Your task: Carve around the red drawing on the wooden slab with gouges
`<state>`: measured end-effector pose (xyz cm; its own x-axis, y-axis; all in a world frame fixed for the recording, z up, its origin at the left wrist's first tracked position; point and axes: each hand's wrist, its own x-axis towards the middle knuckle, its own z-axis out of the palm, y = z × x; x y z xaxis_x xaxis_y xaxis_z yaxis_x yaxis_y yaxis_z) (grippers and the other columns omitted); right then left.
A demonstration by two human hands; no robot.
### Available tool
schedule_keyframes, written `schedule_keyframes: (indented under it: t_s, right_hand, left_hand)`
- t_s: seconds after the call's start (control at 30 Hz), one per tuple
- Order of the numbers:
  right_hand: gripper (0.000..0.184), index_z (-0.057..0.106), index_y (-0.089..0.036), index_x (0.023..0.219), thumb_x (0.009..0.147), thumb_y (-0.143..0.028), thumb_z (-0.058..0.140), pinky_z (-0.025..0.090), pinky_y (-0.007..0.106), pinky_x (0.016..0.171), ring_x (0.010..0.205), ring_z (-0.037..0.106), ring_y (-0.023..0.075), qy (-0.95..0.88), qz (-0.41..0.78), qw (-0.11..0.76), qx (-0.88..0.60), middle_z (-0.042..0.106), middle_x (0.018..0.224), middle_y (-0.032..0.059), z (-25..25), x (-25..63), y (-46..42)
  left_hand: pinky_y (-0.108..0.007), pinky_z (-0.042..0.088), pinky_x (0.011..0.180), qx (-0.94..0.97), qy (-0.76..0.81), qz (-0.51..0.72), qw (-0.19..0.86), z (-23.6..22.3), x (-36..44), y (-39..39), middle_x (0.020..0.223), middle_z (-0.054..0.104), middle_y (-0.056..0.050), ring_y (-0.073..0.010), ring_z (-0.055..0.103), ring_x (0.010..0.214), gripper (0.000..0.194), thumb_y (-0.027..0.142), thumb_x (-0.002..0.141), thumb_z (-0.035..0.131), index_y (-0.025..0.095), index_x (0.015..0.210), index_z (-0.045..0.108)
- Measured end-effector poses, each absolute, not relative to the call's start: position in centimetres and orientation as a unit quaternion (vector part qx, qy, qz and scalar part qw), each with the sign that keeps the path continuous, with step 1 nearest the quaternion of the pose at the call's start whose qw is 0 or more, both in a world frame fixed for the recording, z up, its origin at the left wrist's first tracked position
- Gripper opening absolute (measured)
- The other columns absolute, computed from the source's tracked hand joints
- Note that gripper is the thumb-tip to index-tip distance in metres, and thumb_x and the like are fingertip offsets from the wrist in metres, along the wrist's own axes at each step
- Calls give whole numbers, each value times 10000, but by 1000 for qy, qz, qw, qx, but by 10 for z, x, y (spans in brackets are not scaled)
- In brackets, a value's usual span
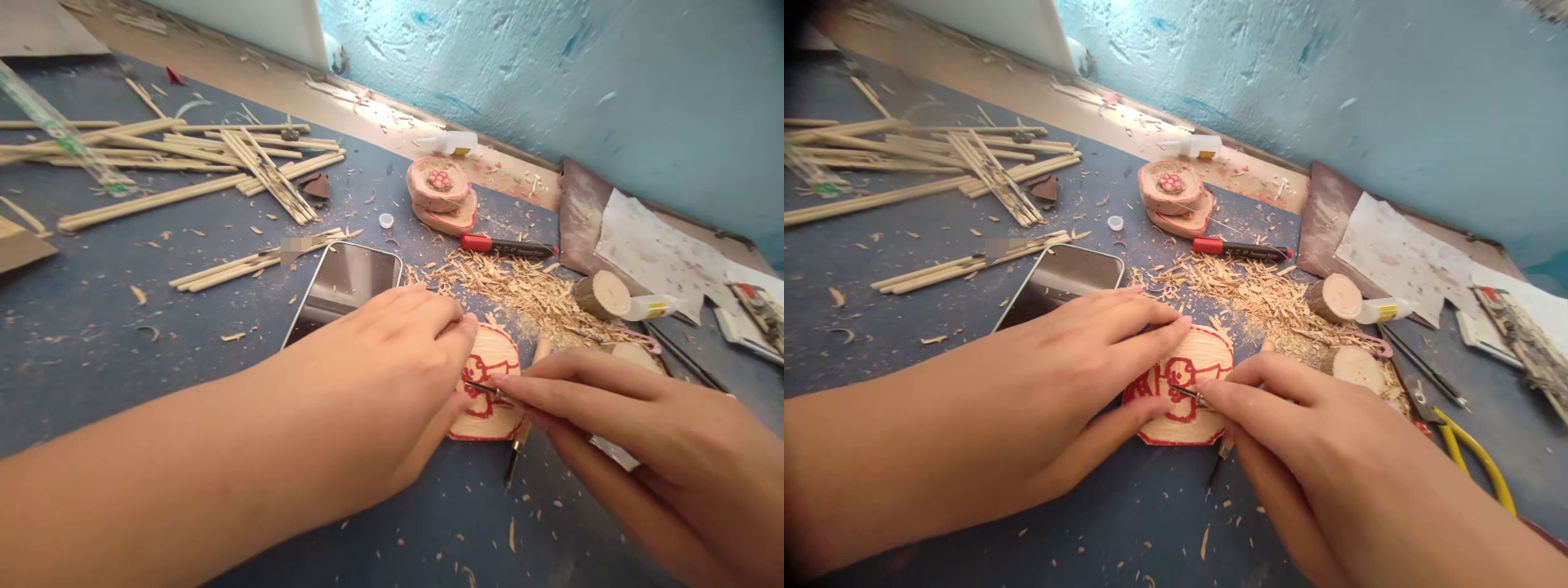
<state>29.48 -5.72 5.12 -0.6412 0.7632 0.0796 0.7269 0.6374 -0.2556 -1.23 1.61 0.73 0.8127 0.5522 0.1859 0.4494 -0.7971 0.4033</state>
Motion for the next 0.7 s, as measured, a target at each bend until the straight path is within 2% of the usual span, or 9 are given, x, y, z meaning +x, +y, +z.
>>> schedule_keyframes:
  t_s: [0.07, 0.1, 0.23, 0.37, 0.43, 0.5, 0.57, 0.63, 0.7]
  right_hand:
    - [560, 776, -352, 1732, 1249, -152, 573, 762, 228, 814, 1184, 992, 233, -903, 105, 77, -409, 945, 1530, 64, 53, 295, -50]
    - [550, 786, -340, 1723, 1253, -151, 570, 763, 231, 806, 1196, 993, 239, -904, 104, 72, -409, 944, 1547, 69, 54, 295, -48]
    - [528, 823, -310, 1679, 1246, -142, 572, 749, 233, 720, 1143, 1001, 243, -913, 104, 64, -390, 966, 1496, 79, 56, 296, -42]
    - [550, 792, -332, 1725, 1250, -145, 587, 754, 214, 800, 1173, 989, 208, -912, 116, 75, -386, 958, 1480, 38, 54, 297, -40]
    - [578, 753, -333, 1785, 1262, -153, 583, 740, 195, 806, 1139, 981, 181, -911, 120, 75, -387, 946, 1484, 25, 50, 300, -45]
    - [588, 751, -354, 1810, 1269, -183, 600, 745, 216, 830, 1104, 975, 186, -902, 122, 85, -405, 941, 1495, 30, 45, 305, -56]
    - [539, 805, -386, 1776, 1266, -276, 673, 770, 282, 880, 1117, 971, 237, -884, 121, 107, -438, 949, 1471, 52, 40, 312, -71]
    - [492, 860, -393, 1726, 1242, -410, 773, 787, 347, 902, 1158, 965, 304, -868, 111, 128, -468, 959, 1419, 84, 36, 321, -88]
    - [493, 885, -384, 1696, 1220, -500, 823, 790, 371, 906, 1170, 958, 331, -863, 108, 135, -475, 959, 1378, 102, 34, 329, -99]
  left_hand:
    - [-552, 614, 1348, 936, 272, 147, 171, 7, -13, 17, 1506, 878, -170, -357, 822, 1389, 421, 189, 1311, 447, 160, 1455, 842]
    - [-556, 590, 1397, 935, 273, 147, 170, 7, -14, 18, 1533, 882, -164, -349, 823, 1411, 414, 199, 1314, 453, 173, 1462, 838]
    - [-595, 595, 1433, 936, 270, 151, 167, 7, -17, 19, 1577, 892, -204, -379, 844, 1427, 446, 451, 1355, 539, 149, 1488, 838]
    - [-556, 492, 1547, 931, 266, 176, 176, 6, -16, 16, 1551, 908, -188, -338, 854, 1492, 361, 266, 1303, 508, 161, 1419, 833]
    - [-549, 468, 1572, 930, 266, 177, 182, 6, -18, 17, 1585, 899, -192, -328, 856, 1525, 349, 255, 1303, 509, 171, 1397, 834]
    - [-569, 450, 1594, 933, 258, 165, 191, 7, -21, 21, 1641, 883, -206, -352, 855, 1550, 365, 464, 1319, 662, 170, 1447, 837]
    - [-625, 446, 1601, 938, 245, 149, 196, 7, -23, 25, 1691, 863, -237, -421, 829, 1613, 681, 683, 1150, 953, 148, 1552, 821]
    - [-686, 451, 1595, 942, 230, 153, 190, 8, -24, 29, 1686, 863, -269, -485, 803, 1653, 930, 718, 966, 1130, 113, 1598, 812]
    - [-672, 435, 1604, 944, 225, 155, 183, 7, -24, 32, 1693, 863, -272, -479, 788, 1681, 920, 648, 969, 1150, 94, 1617, 807]
